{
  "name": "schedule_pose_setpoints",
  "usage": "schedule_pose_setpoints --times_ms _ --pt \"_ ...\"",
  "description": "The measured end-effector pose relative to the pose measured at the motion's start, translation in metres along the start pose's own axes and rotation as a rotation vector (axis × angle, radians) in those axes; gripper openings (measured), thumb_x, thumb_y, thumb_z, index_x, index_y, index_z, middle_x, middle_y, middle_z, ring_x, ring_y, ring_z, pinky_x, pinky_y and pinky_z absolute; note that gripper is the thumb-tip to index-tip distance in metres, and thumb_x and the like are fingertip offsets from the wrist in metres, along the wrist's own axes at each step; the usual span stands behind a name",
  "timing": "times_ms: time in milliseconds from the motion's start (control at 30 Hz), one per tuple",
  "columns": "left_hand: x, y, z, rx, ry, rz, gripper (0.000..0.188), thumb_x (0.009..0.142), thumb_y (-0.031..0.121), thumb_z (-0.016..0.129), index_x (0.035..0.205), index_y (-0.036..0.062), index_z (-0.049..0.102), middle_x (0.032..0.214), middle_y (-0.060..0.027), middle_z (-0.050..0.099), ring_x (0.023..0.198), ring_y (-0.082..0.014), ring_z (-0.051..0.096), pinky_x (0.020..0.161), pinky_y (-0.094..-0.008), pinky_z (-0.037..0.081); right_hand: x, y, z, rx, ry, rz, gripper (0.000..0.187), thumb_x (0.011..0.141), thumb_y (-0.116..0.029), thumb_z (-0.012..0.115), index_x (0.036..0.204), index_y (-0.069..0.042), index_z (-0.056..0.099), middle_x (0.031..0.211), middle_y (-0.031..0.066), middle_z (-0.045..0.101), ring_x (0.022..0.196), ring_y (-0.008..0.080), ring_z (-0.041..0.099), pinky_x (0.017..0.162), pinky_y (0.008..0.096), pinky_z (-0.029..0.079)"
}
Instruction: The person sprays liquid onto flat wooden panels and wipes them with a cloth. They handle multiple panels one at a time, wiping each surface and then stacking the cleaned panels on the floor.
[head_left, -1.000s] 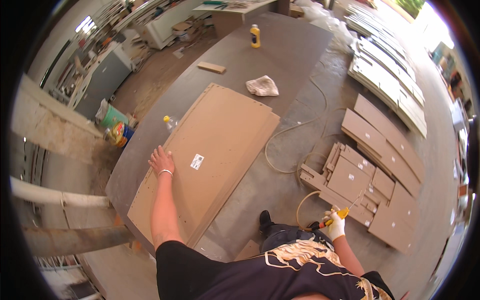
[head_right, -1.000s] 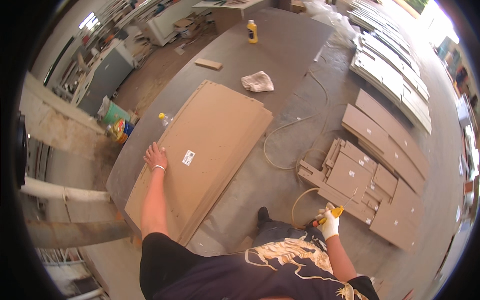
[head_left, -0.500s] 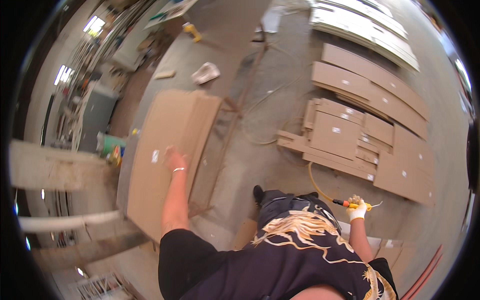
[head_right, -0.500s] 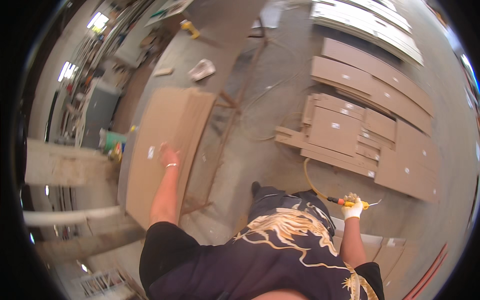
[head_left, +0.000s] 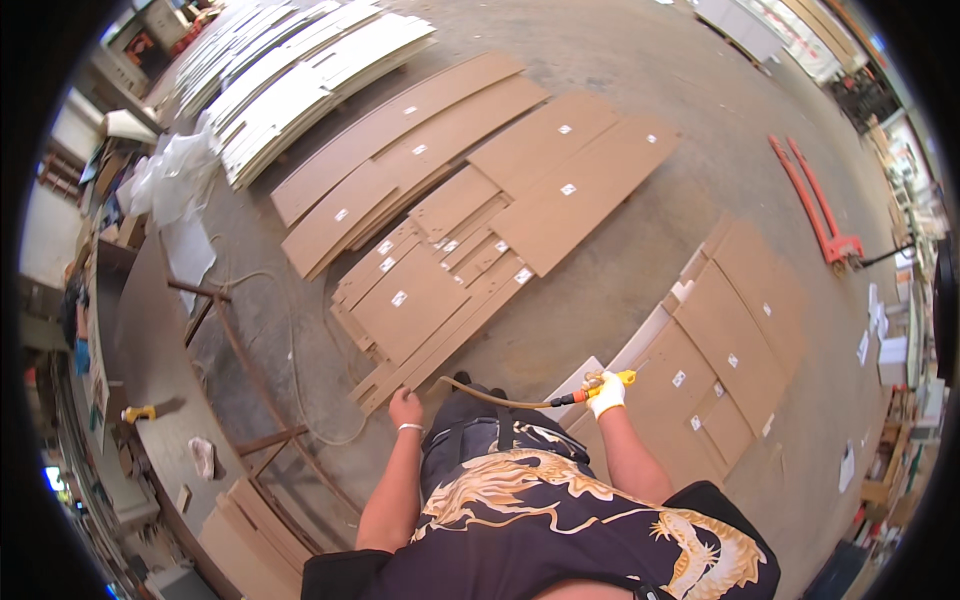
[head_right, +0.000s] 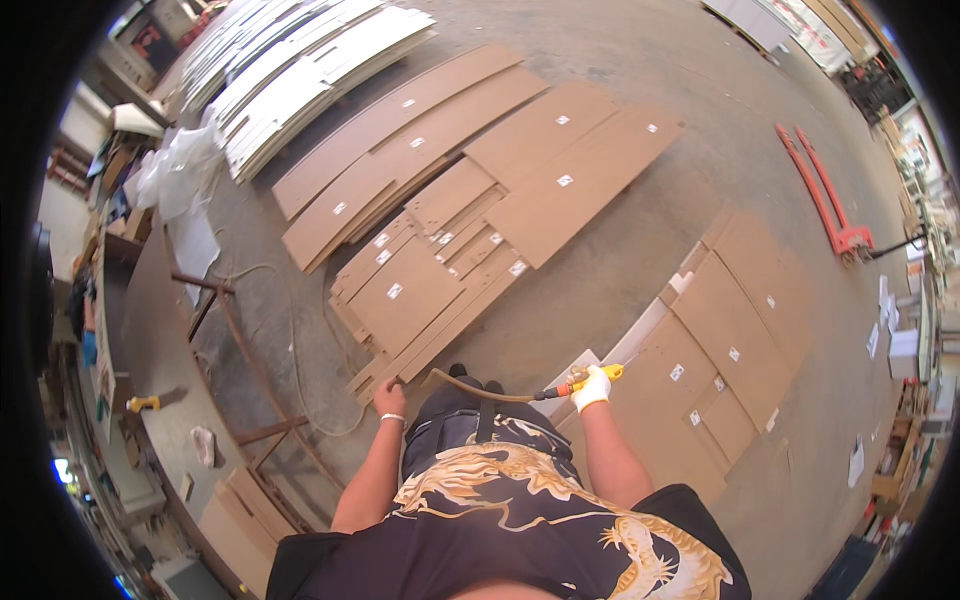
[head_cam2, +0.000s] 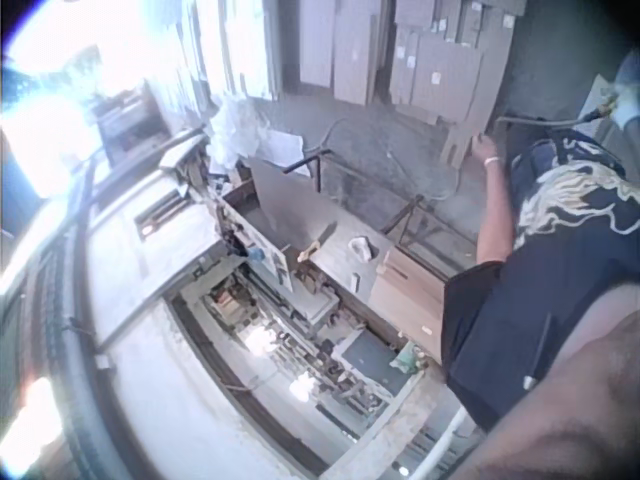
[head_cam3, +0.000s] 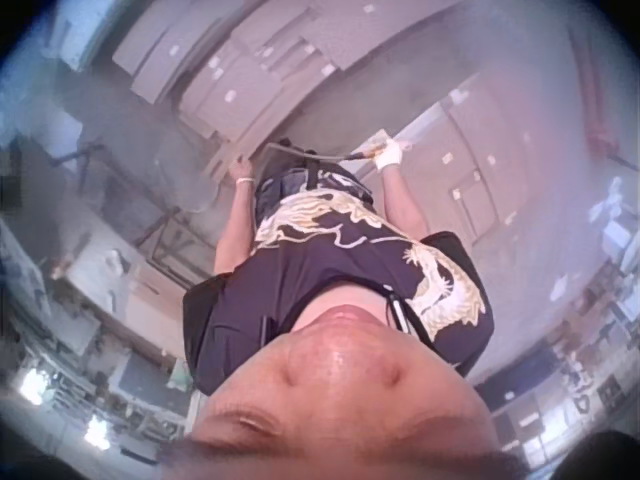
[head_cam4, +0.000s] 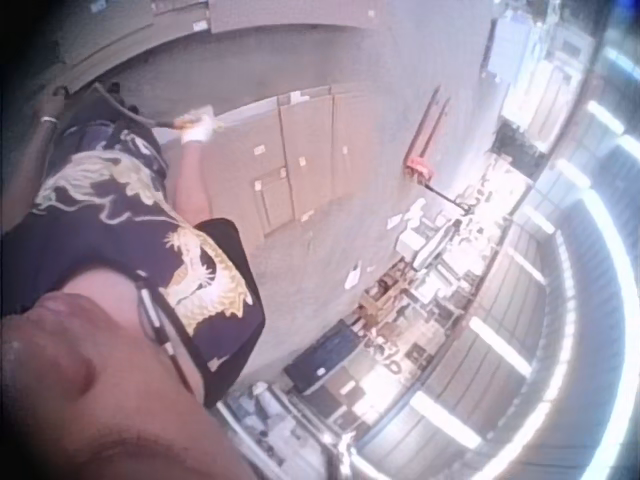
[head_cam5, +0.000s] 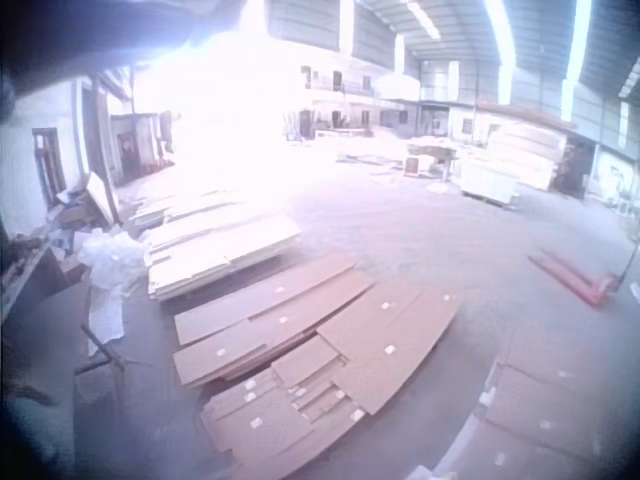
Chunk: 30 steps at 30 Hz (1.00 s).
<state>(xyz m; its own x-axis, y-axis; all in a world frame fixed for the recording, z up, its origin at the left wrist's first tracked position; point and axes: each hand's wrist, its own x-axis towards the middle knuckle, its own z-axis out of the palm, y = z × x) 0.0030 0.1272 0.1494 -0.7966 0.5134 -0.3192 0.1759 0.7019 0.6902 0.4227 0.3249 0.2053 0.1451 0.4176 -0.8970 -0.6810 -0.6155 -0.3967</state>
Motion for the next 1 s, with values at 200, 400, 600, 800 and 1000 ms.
schedule_pose_setpoints --times_ms 200,400,600,800,1000 --pt "0.058 0.155 0.129 0.162 -0.388 0.280 0.024 0.086 0.013 0.064 0.103 -0.0005 0.076 0.098 -0.0217 0.075 0.093 -0.0371 0.073 0.087 -0.0421 0.056 0.015 -0.064 -0.041 0.074 0.032 0.048 0.012 0.099 -0.013 0.044 0.093 -0.007 0.052 0.067 0.0064 0.052 0.050 0.0163 0.044 0.052 0.0344 0.042" --pt "0.117 0.169 0.255 0.267 -0.588 0.030 0.020 0.088 0.011 0.063 0.096 0.0009 0.079 0.084 -0.0189 0.075 0.077 -0.0277 0.074 0.077 -0.0391 0.058 0.054 -0.135 0.007 -0.165 0.132 0.284 0.017 0.092 -0.011 0.050 0.102 -0.002 0.060 0.073 0.0079 0.058 0.050 0.0151 0.044 0.049 0.0322 0.041" --pt "0.192 0.116 0.392 0.036 -0.630 -0.444 0.020 0.094 0.011 0.056 0.082 0.0014 0.068 0.070 -0.0106 0.066 0.054 -0.0212 0.062 0.048 -0.0354 0.049 0.166 -0.183 0.170 -0.679 0.031 0.354 0.019 0.084 -0.013 0.063 0.101 -0.005 0.058 0.083 0.0154 0.067 0.051 0.0156 0.049 0.045 0.0318 0.041" --pt "0.265 0.110 0.567 -0.701 -0.781 -1.038 0.023 0.098 0.019 0.065 0.110 0.0011 0.057 0.099 -0.0122 0.065 0.074 -0.0229 0.062 0.060 -0.0370 0.052 0.233 -0.214 0.248 -0.458 0.001 0.209 0.010 0.089 -0.009 0.063 0.095 -0.003 0.061 0.088 0.0156 0.071 0.045 0.0169 0.052 0.043 0.0337 0.042" --pt "0.237 0.156 0.662 -0.633 -0.259 -1.188 0.083 0.094 0.039 0.076 0.151 0.0012 0.030 0.149 -0.0202 0.049 0.131 -0.0406 0.054 0.110 -0.0591 0.045 0.252 -0.157 0.214 -0.343 0.032 0.424 0.014 0.089 -0.013 0.065 0.093 -0.001 0.068 0.098 0.0198 0.074 0.050 0.0203 0.058 0.046 0.0373 0.045"
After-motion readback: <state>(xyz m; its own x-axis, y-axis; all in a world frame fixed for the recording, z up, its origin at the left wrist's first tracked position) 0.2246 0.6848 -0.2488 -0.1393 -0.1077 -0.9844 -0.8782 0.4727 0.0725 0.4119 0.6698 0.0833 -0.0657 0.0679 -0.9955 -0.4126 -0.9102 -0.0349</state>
